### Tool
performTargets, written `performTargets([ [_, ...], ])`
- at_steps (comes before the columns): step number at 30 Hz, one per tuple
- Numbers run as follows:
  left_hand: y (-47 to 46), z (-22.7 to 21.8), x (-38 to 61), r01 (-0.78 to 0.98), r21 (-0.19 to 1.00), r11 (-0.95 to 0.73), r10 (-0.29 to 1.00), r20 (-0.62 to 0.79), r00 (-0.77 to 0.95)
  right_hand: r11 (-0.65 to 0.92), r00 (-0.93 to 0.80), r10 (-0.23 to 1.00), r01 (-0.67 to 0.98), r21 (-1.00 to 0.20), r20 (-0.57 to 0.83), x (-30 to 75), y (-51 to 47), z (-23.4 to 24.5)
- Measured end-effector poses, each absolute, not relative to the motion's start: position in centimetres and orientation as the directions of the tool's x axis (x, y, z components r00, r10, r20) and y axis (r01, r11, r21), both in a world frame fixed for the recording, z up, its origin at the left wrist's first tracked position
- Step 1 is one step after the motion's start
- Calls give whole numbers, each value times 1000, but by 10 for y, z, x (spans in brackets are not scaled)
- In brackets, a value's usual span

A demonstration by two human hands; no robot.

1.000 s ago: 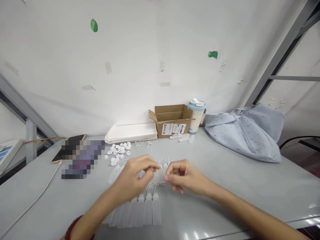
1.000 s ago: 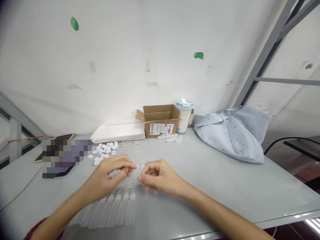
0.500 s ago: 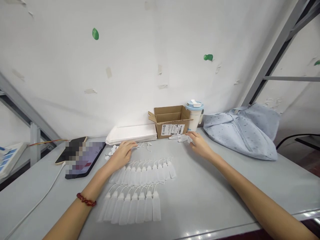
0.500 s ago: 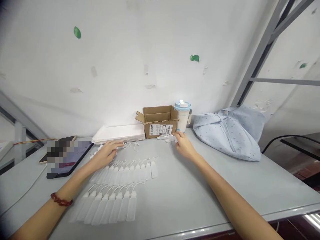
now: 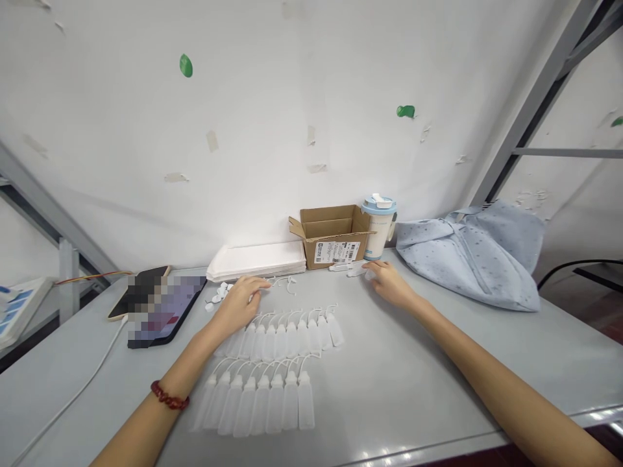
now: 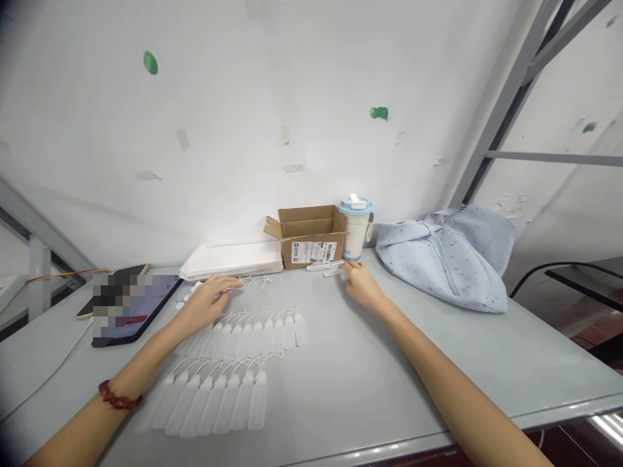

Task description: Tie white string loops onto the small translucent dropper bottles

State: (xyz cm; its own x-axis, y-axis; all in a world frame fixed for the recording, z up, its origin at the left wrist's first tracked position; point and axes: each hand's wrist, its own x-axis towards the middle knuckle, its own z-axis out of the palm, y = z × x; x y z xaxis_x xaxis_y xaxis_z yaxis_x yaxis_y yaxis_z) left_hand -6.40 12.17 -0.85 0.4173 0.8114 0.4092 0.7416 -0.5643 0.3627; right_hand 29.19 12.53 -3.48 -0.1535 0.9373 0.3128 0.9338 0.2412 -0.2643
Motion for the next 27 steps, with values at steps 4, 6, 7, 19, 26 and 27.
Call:
performTargets([
  [4,113,-2,-57,749,449,-488,857,408,314,183,-93,951,938,-295,294,287,119,-28],
  [6,110,0,-55,733,493,-469,867,415,275,140,-49,958,939,-314,282,286,117,-26],
  [7,109,1,-54,722,514,-462,870,420,257,118,-26,961,939,-322,277,286,116,-25],
  [19,88,9,-34,410,830,-377,926,352,139,198,22,937,788,-583,348,255,96,-4],
  [26,54,27,-12,437,769,-466,875,328,357,441,-315,874,191,-877,371,194,42,-4],
  [27,50,29,-10,430,756,-493,856,334,395,447,-337,865,178,-877,373,189,36,-5],
])
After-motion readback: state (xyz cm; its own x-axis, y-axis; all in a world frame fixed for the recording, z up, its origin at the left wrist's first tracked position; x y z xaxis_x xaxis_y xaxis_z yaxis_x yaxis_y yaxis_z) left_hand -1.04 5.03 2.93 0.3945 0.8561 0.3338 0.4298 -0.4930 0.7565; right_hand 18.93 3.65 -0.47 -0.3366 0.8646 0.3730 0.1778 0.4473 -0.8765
